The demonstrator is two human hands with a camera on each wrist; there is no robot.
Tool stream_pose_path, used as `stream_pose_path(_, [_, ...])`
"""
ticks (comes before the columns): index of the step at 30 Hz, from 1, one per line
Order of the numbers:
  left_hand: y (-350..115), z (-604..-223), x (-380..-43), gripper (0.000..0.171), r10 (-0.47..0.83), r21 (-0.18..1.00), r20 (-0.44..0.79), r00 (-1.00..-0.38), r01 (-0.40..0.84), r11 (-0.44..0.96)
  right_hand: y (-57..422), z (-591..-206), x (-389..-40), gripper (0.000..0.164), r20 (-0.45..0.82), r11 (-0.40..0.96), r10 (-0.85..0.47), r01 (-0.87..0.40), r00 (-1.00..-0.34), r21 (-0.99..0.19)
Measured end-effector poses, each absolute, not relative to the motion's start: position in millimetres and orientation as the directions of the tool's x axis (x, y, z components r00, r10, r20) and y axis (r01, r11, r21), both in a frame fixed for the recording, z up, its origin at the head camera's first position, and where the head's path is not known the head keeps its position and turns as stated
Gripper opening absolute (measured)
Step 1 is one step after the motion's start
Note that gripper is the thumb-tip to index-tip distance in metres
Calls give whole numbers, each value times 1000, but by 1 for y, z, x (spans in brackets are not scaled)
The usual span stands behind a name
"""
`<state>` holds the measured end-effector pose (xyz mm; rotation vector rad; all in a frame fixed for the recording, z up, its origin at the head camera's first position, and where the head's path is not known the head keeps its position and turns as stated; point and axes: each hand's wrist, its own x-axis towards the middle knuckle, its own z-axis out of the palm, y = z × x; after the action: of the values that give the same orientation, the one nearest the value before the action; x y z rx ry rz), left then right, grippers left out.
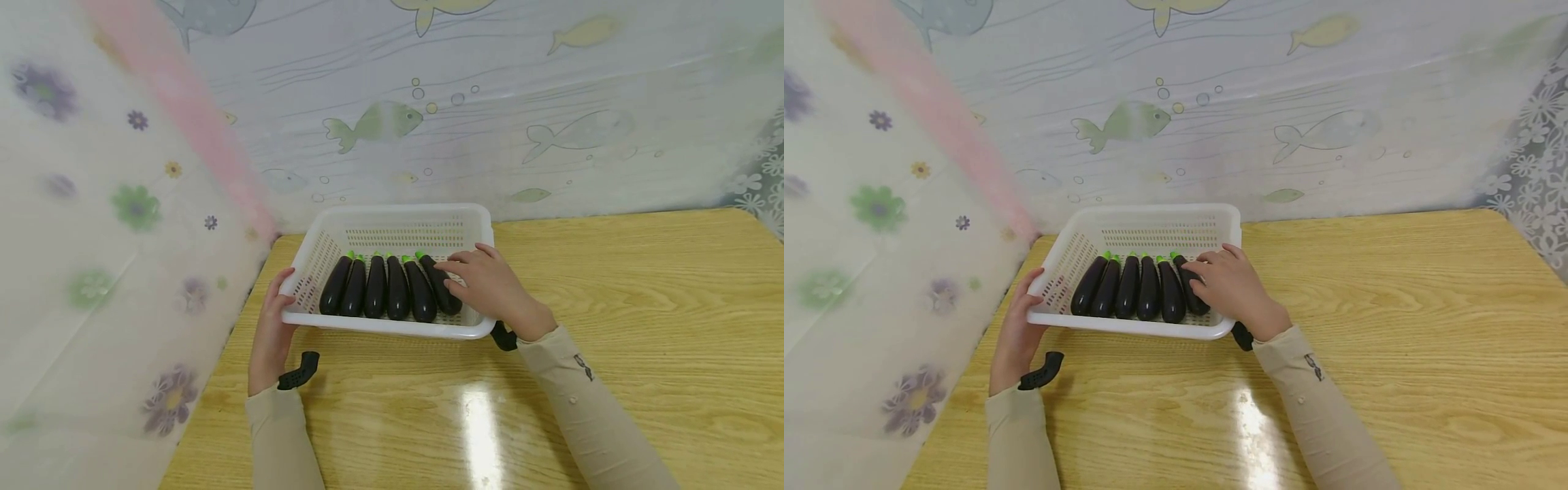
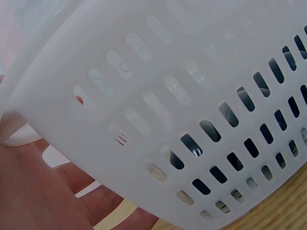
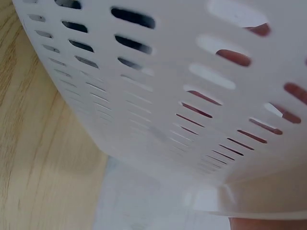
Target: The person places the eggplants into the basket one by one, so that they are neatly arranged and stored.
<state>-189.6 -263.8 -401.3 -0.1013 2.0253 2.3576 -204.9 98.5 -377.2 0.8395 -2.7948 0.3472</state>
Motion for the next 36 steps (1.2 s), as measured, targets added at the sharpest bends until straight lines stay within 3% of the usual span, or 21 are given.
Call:
stream_pose_path(23, [-262,-405,-197,50,-17,983,-91,-996,-87,-161,105,-383,-212,33,229,797,-498,-546,-836,-259])
stream_pose_path(31, [-254,-396,-195,46,-23,995,-82,-996,-81,-54,111,-380,-218,35,234,779,-508,-558,-829,-287])
stream_pose_path(36, [-254,-400,-205,42,-87,994,-91,-992,-96,53,117,-384,-220,34,249,757,-473,-535,-845,-375])
